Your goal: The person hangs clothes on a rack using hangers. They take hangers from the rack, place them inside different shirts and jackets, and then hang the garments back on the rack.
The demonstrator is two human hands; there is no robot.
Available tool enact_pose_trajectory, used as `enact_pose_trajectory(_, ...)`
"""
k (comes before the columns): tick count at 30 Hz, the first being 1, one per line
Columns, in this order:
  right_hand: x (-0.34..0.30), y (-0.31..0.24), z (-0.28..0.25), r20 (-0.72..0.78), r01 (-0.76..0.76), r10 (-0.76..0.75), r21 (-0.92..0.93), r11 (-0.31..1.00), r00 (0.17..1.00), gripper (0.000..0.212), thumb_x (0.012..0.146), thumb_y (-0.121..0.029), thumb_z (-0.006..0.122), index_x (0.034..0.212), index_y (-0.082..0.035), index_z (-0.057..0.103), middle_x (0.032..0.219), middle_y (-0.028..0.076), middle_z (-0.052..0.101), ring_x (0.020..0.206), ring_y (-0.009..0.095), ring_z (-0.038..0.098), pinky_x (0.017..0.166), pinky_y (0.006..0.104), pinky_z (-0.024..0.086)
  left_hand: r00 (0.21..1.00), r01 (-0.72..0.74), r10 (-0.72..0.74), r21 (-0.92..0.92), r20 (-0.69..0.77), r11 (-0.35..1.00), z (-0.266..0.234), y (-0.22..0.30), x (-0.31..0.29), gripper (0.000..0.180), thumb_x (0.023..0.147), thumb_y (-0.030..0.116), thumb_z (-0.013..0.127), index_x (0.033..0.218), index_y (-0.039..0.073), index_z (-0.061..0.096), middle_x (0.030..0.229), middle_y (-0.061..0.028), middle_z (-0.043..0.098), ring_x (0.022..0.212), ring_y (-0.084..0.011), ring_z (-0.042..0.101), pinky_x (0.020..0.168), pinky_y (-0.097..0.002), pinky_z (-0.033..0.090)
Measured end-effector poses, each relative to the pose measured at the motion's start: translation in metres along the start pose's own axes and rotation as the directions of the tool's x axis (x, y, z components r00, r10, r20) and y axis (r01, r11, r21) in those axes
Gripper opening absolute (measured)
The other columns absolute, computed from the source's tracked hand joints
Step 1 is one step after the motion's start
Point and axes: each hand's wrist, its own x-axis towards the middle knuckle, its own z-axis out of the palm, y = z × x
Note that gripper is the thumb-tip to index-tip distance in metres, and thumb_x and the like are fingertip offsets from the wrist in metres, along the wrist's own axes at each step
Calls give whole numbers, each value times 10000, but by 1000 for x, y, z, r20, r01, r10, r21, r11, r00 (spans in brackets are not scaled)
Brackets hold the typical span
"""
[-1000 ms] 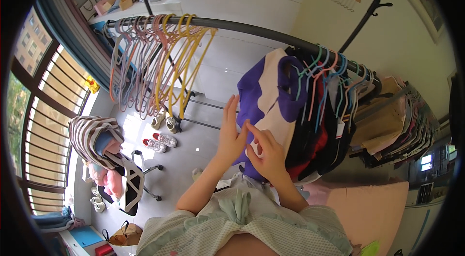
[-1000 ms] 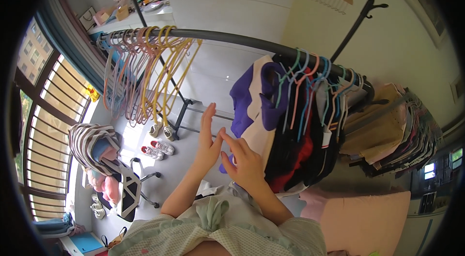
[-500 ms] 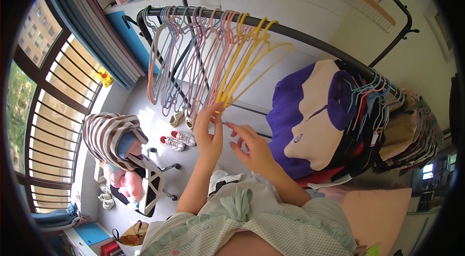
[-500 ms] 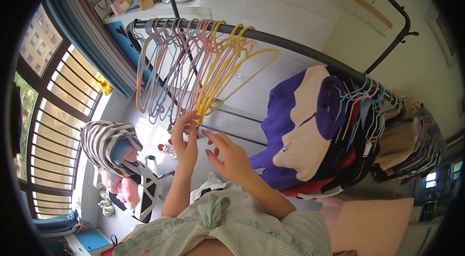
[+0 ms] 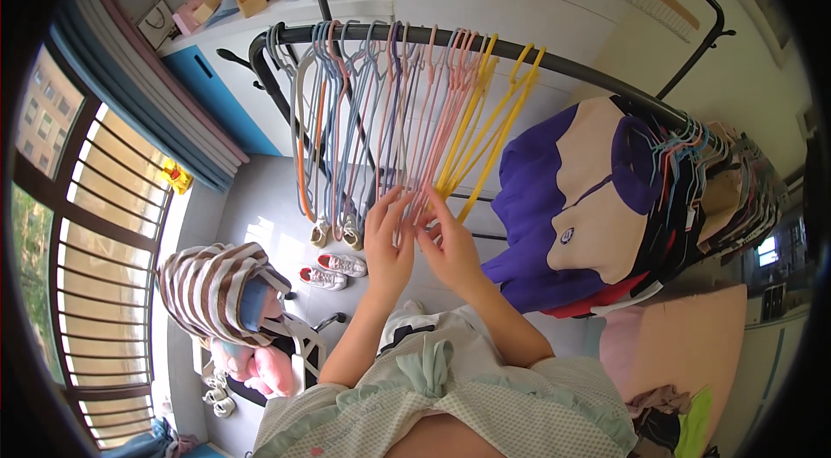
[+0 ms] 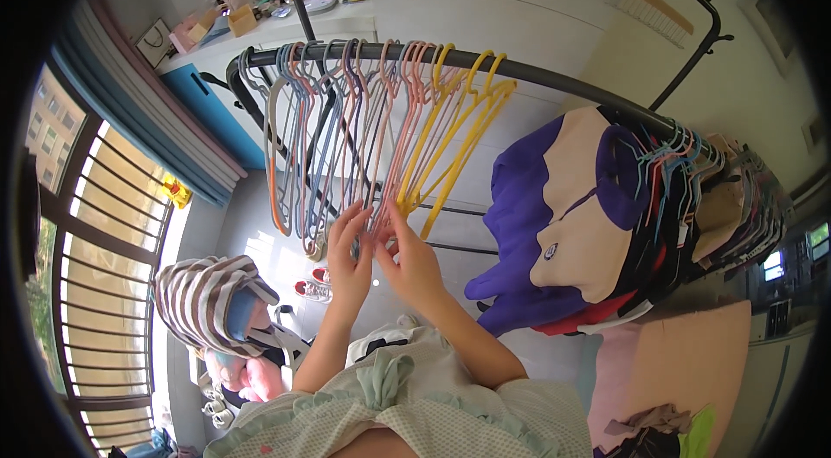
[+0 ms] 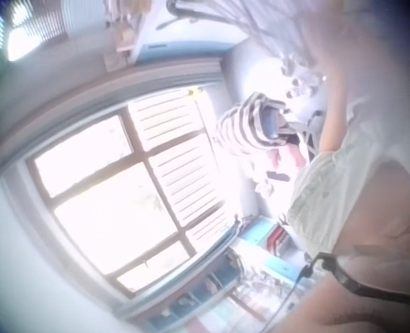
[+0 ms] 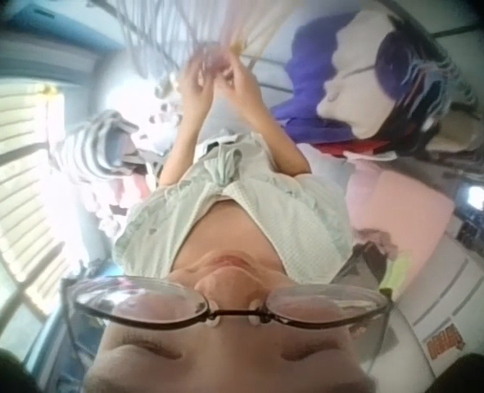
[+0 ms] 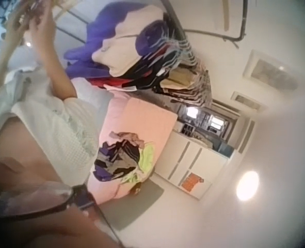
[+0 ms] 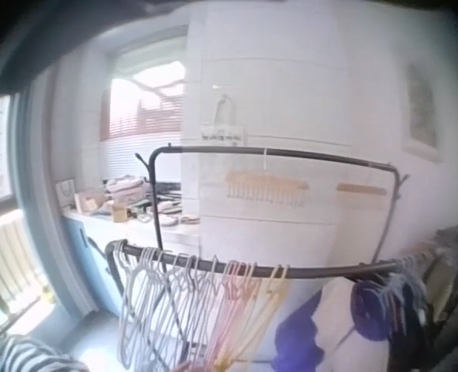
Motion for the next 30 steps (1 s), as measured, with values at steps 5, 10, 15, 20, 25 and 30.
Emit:
enact_pose_trajectory(5, 1, 7, 8, -76, -68, 61, -94, 993, 995, 565, 841, -8, 528, 1370, -39, 332, 836, 47, 574, 595, 94, 546, 489, 223, 424, 964, -225, 200, 138, 175, 964, -5, -17, 7, 399, 736, -56, 540, 1123, 25, 585, 1138, -120, 578, 1082, -326, 492, 914, -400, 404)
enact_pose_trajectory(10, 7, 21, 14, -47, -158, 176, 265, 951, 983, 472, 841, -32, 550, 1283, -25, 385, 766, 39, 578, 576, 92, 547, 518, 236, 425, 973, -162, 146, 80, 178, 983, -3, -17, 13, 366, 761, -45, 516, 1113, 26, 585, 1102, -122, 593, 1056, -355, 491, 906, -413, 397)
enact_pose_trajectory(15, 19, 23, 20, -128, -64, 115, 349, 935, 985, 345, 844, 30, 540, 1161, -15, 412, 735, 20, 524, 595, 51, 489, 514, 204, 382, 964, -170, 152, 66, 217, 983, -8, -17, 16, 352, 782, -35, 513, 1119, 38, 579, 1032, -115, 616, 1059, -362, 493, 940, -434, 369)
enact_pose_trajectory(20, 19, 24, 23, -151, -40, 105, 383, 923, 983, 328, 848, 54, 529, 1147, -15, 410, 728, 12, 477, 617, 42, 476, 519, 189, 371, 967, -189, 182, 24, 178, 982, -6, -11, 15, 339, 796, -30, 506, 1119, 42, 578, 1026, -120, 609, 1108, -363, 481, 940, -433, 369)
enact_pose_trajectory(25, 13, 10, 18, -136, 7, 51, 396, 918, 989, 322, 851, 56, 525, 1145, -19, 418, 738, 4, 463, 626, 30, 465, 532, 173, 368, 969, -201, 200, -7, 147, 980, -5, -2, 13, 354, 800, -37, 475, 1130, 39, 577, 1051, -151, 578, 1138, -370, 467, 933, -423, 375)
enact_pose_trajectory(30, 3, -13, 3, -79, 2, 25, 329, 944, 997, 307, 858, 32, 526, 1140, -36, 423, 793, -6, 486, 646, 32, 468, 554, 174, 375, 976, -184, 191, -66, 108, 981, -7, 12, 8, 355, 808, -45, 446, 1134, 25, 567, 1173, -176, 483, 1125, -338, 472, 923, -405, 397)
